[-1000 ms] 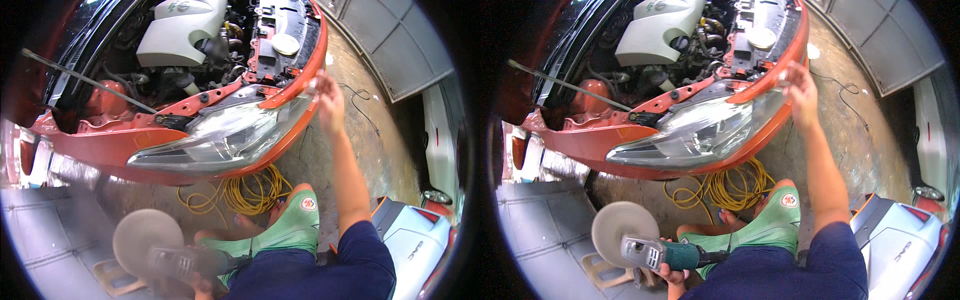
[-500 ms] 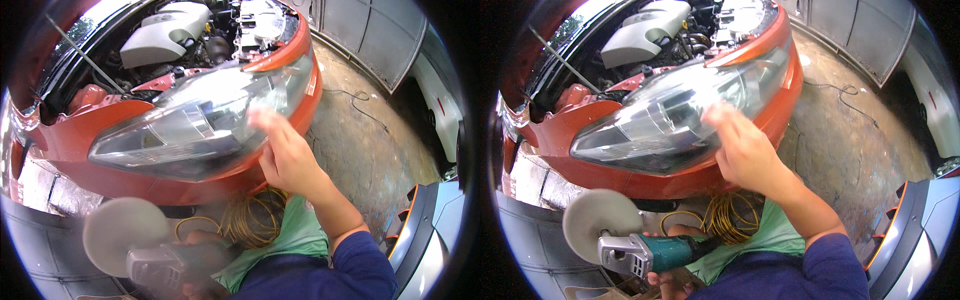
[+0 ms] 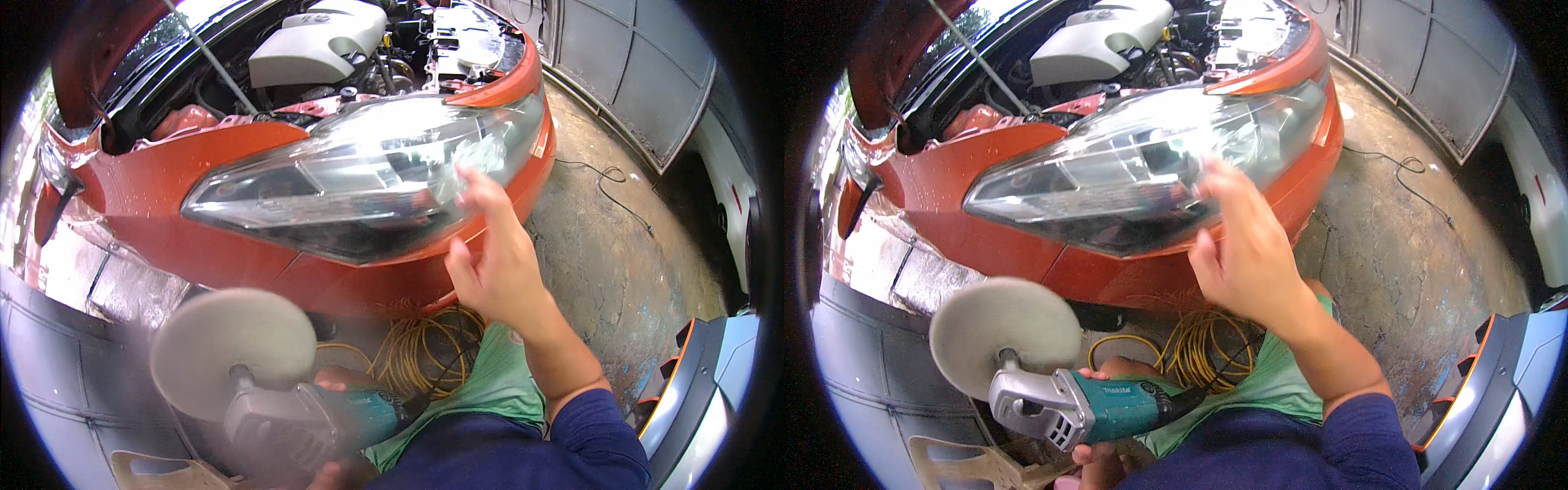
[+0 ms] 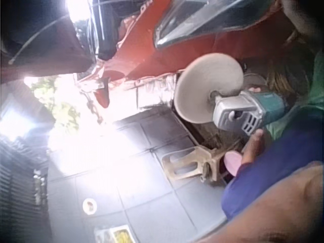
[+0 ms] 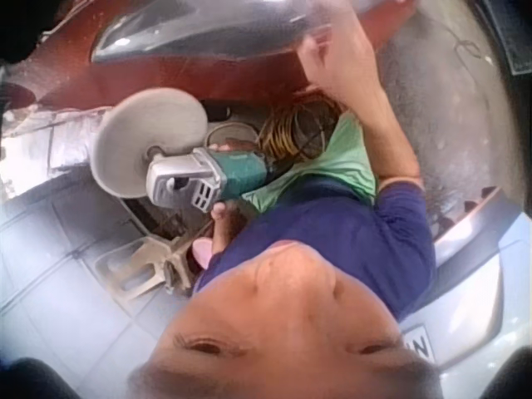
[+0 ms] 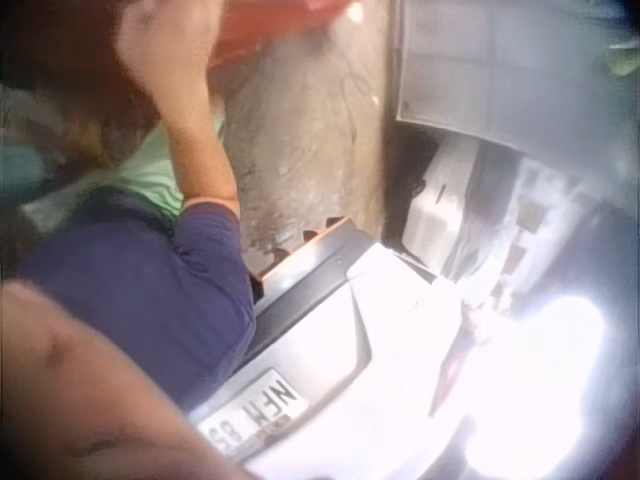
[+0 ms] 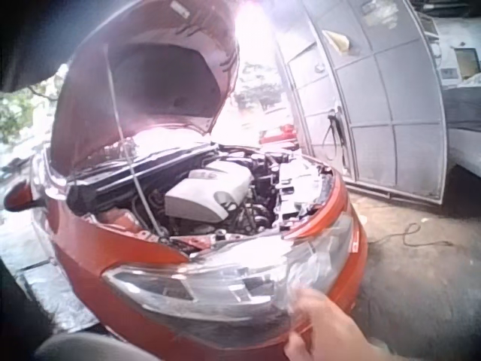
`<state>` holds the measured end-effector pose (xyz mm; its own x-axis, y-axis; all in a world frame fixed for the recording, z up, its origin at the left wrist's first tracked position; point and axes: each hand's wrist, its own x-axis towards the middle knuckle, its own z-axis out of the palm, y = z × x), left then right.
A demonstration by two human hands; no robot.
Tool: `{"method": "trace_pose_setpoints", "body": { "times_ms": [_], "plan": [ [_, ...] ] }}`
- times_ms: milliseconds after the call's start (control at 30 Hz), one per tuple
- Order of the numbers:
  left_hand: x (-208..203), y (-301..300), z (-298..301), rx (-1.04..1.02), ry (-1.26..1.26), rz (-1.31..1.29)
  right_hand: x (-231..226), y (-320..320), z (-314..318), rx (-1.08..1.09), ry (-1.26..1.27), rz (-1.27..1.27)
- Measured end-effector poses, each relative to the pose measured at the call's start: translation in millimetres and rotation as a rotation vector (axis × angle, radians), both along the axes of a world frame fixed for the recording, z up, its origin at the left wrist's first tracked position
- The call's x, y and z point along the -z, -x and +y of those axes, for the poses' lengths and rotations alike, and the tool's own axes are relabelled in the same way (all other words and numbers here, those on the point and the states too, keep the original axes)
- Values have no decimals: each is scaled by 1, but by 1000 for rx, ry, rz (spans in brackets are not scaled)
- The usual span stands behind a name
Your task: The person uses a green electric polisher with a white pad to polish the surface of a red car's headlight. The person moves the polisher across the headlight lens in circular motions while the car's hood is open.
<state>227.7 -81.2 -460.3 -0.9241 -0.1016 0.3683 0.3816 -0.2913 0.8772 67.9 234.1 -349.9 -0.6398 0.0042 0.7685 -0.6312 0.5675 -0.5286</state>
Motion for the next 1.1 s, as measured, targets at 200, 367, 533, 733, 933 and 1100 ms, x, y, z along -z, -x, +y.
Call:
{"method": "trace_pose_setpoints", "body": {
  "times_ms": [200, 367, 533, 733, 933, 1100],
  "plan": [
    [4, -10, -2, 16, 57, -27, -31, 7, -43, 50, -259, 0],
    [3, -14, 6, 23, 30, -103, -34, 9, -48, 65, -403, -2],
    [2, -15, 6, 37, -8, -138, -22, 0, -3, 58, -83, -64],
    [-3, -14, 14, 82, -10, -235, -8, 7, 10, -276, 114, -95],
    [-18, -13, 27, 113, -10, -228, 23, 12, 31, -50, 142, -13],
    [1, -10, 29, 184, -31, -132, 81, -25, 5, -160, 28, -98]
  ]
}}
